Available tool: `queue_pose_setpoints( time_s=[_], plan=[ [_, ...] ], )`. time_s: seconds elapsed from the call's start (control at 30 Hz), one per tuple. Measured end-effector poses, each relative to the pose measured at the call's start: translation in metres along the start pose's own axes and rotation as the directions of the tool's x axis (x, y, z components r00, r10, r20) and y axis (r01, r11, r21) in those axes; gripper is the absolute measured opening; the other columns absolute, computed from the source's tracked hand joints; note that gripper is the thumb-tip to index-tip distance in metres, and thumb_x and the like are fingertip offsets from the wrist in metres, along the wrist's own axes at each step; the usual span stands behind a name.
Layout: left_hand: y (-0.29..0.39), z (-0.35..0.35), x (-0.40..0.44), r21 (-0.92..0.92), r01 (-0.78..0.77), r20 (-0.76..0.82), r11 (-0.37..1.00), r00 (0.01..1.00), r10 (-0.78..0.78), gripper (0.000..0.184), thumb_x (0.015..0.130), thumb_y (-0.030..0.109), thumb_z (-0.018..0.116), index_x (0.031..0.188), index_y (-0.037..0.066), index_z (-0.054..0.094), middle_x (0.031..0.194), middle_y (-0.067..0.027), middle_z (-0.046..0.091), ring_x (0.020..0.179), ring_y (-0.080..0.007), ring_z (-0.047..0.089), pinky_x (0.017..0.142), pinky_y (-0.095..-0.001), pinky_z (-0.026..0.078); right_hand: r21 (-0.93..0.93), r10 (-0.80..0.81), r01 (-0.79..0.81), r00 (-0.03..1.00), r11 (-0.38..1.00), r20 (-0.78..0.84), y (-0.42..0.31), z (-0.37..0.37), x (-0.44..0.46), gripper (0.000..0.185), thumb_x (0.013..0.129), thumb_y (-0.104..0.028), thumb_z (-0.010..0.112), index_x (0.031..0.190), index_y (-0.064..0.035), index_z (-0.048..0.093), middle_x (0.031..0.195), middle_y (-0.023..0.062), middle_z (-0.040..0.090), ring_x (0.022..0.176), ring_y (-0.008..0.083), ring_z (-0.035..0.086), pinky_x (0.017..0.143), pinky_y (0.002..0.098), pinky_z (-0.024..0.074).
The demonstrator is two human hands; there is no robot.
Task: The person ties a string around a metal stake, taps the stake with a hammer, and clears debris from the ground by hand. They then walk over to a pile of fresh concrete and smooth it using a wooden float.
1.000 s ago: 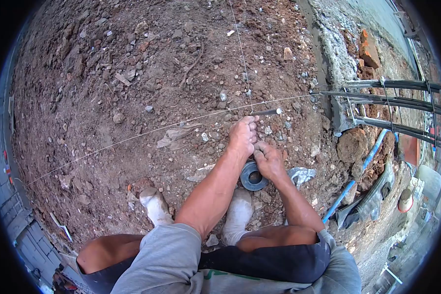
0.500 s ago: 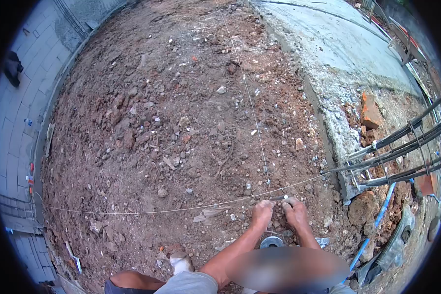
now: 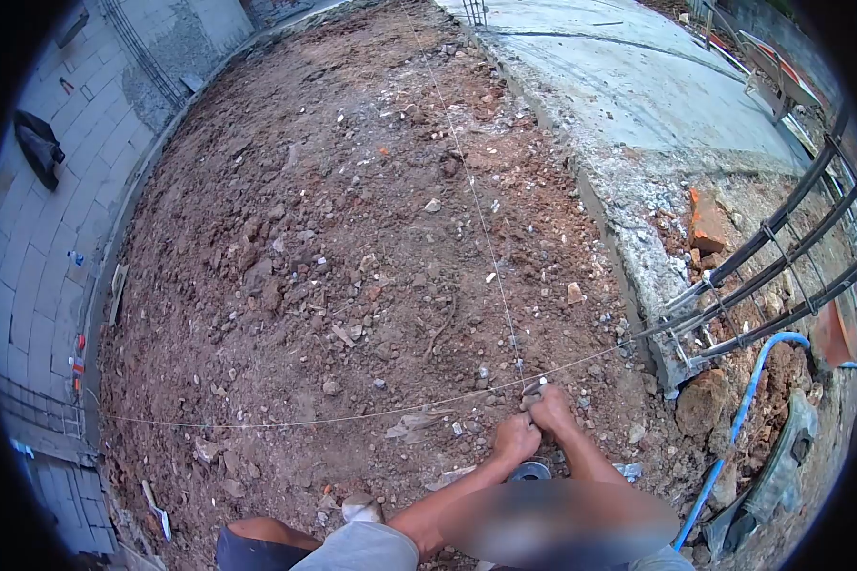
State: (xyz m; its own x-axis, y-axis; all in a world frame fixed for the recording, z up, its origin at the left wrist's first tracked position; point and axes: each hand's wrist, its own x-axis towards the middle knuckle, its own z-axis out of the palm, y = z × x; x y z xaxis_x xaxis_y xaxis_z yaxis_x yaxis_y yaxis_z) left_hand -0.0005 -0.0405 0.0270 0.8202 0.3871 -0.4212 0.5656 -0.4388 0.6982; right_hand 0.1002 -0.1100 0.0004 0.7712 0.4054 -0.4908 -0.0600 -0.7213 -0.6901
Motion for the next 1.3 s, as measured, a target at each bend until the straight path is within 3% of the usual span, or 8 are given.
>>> queue_pose_setpoints(
  time_s=[0.17, 0.3, 0.4, 0.43, 0.53, 0.63, 1.07, 1.3],
  plan=[
    [0.002, -0.001, -0.023, 0.02, -0.047, 0.104, 0.999, 0.994, 0.044, 0.024, 0.079, 0.024, 0.055, 0.095, 0.017, 0.072, 0.088, -0.0177, 0.07, 0.081, -0.0392, 0.067, 0.075, -0.0514, 0.052, 0.381, 0.134, -0.135, 0.991, 0.914, 0.031, -0.018, 0.002, -0.018, 0.008, 0.088, -0.006, 0.055, 0.092, -0.003, 0.062, 0.067, 0.0048, 0.061, 0.058, 0.0141, 0.058, 0.054, 0.0313, 0.0492],
    [-0.006, -0.006, -0.031, -0.101, 0.053, 0.122, 0.993, 0.992, -0.04, 0.025, 0.084, 0.028, 0.059, 0.099, 0.014, 0.072, 0.089, -0.0134, 0.072, 0.083, -0.0287, 0.069, 0.077, -0.0396, 0.052, 0.252, 0.127, -0.136, 0.991, 0.958, 0.052, -0.018, -0.022, -0.017, 0.019, 0.075, -0.005, 0.051, 0.079, -0.0054, 0.07, 0.074, 0.0079, 0.068, 0.073, 0.0171, 0.061, 0.067, 0.0332, 0.0477],
    [-0.006, -0.02, -0.017, -0.086, 0.134, 0.02, 0.987, 0.991, -0.133, 0.026, 0.087, 0.028, 0.059, 0.098, 0.009, 0.072, 0.085, -0.0102, 0.072, 0.078, -0.023, 0.069, 0.073, -0.0365, 0.052, 0.31, 0.143, -0.154, 0.988, 0.938, 0.058, 0.002, -0.018, 0.0, 0.012, 0.082, -0.008, 0.054, 0.082, -0.0078, 0.066, 0.062, -0.0003, 0.054, 0.051, 0.0111, 0.045, 0.045, 0.0293, 0.0339],
    [-0.009, -0.023, -0.007, -0.154, 0.206, 0.015, 0.966, 0.978, -0.206, 0.023, 0.085, 0.029, 0.06, 0.097, 0.013, 0.072, 0.09, -0.0205, 0.069, 0.086, -0.0369, 0.067, 0.078, -0.0451, 0.051, 0.365, 0.253, -0.277, 0.961, 0.889, 0.114, -0.017, -0.028, -0.01, 0.01, 0.081, -0.01, 0.054, 0.078, -0.0086, 0.064, 0.06, -0.0015, 0.05, 0.048, 0.0113, 0.042, 0.042, 0.03, 0.0297],
    [-0.018, -0.03, 0.02, -0.293, 0.177, -0.148, 0.94, 0.962, -0.228, 0.027, 0.087, 0.03, 0.059, 0.098, 0.007, 0.069, 0.086, -0.0197, 0.07, 0.085, -0.0365, 0.067, 0.077, -0.0457, 0.05, 0.404, 0.364, -0.403, 0.915, 0.821, 0.174, -0.04, -0.039, -0.021, 0.009, 0.081, -0.012, 0.055, 0.076, -0.009, 0.062, 0.058, -0.0038, 0.043, 0.046, 0.0105, 0.037, 0.041, 0.0293, 0.0276],
    [-0.002, -0.049, 0.036, -0.153, 0.052, -0.298, 0.987, 0.95, -0.096, 0.026, 0.088, 0.026, 0.062, 0.101, 0.005, 0.068, 0.078, -0.0122, 0.07, 0.072, -0.0231, 0.068, 0.068, -0.038, 0.051, 0.524, 0.298, -0.366, 0.931, 0.769, 0.212, -0.012, -0.028, -0.01, 0.01, 0.074, -0.016, 0.06, 0.076, -0.0085, 0.065, 0.056, -0.001, 0.043, 0.05, 0.0138, 0.044, 0.044, 0.0318, 0.0318],
    [0.031, -0.07, 0.111, 0.409, 0.068, -0.04, 0.91, 0.998, -0.057, 0.03, 0.083, 0.036, 0.066, 0.089, 0.007, 0.074, 0.09, -0.0218, 0.07, 0.086, -0.0364, 0.068, 0.077, -0.0467, 0.053, 0.672, 0.208, -0.429, 0.898, 0.604, 0.387, -0.012, -0.041, -0.021, 0.012, 0.084, -0.009, 0.05, 0.084, -0.0037, 0.06, 0.055, -0.0111, 0.032, 0.042, 0.0032, 0.023, 0.038, 0.0231, 0.0155],
    [0.021, -0.076, 0.105, 0.359, -0.077, 0.033, 0.93, 0.997, 0.07, 0.029, 0.083, 0.033, 0.054, 0.092, 0.01, 0.069, 0.087, -0.0186, 0.069, 0.088, -0.0373, 0.066, 0.08, -0.0485, 0.051, 0.732, 0.174, -0.433, 0.897, 0.526, 0.406, -0.005, -0.039, -0.02, 0.011, 0.083, -0.008, 0.051, 0.082, -0.0035, 0.06, 0.053, -0.0102, 0.032, 0.04, 0.0033, 0.023, 0.037, 0.0226, 0.0164]
  ],
)
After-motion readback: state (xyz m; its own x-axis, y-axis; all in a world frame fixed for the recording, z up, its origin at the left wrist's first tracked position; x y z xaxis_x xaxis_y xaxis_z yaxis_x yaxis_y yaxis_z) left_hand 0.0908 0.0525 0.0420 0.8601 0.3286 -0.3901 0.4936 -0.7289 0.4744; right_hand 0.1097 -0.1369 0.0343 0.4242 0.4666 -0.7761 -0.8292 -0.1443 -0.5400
